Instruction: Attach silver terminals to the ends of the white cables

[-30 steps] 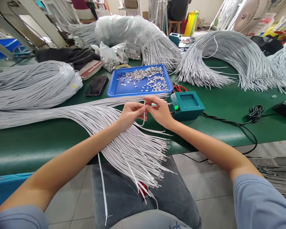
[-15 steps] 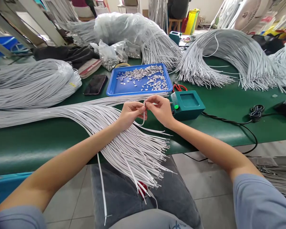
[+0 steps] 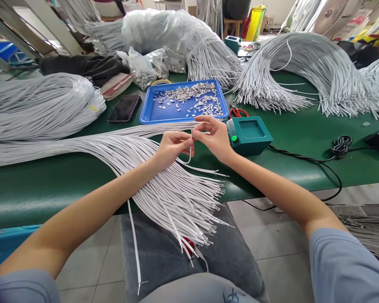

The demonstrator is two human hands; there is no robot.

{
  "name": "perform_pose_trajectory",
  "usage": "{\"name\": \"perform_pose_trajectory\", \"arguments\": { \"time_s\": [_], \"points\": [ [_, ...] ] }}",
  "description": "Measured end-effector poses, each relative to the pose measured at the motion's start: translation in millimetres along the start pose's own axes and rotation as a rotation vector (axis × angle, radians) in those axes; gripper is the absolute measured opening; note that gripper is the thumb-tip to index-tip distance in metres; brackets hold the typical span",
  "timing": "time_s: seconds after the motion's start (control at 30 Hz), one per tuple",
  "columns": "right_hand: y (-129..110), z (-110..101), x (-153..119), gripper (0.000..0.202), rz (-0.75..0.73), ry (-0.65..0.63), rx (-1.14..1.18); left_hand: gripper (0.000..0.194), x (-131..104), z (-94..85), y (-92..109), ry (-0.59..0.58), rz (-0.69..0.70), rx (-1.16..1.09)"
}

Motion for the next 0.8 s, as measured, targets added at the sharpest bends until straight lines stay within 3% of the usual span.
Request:
{"name": "perform_pose_trajectory", "arguments": {
  "time_s": [0.37, 0.47, 0.63, 0.8],
  "points": [
    [-6, 4, -1, 0.034, -0.003, -0.053, -0.067, 0.042, -2, 1.1, -1, 0.002, -0.016, 0.013],
    [-3, 3, -1, 0.031, 0.06, -0.048, -0.037, 0.04, -1, 0.6, 1, 0.006, 0.01, 0.037],
    [10, 7, -3, 0.029, 0.22, -0.071, 0.134, 0.031, 0, -0.7, 10, 0.025, 0.168, 0.174],
    [19, 11, -6, 0.038, 0.323, -0.081, 0.294, 0.034, 0, 2.0, 7, -0.031, 0.153, 0.125]
  ]
}}
Point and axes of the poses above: each hand's wrist, its own x-axis towards the middle knuckle, its own z-axis out of the palm, y = z × x, the point moved 7 cm from there along x, towards the middle knuckle, and after that the axes turned 6 degrees about x, right-handed, at the moved point
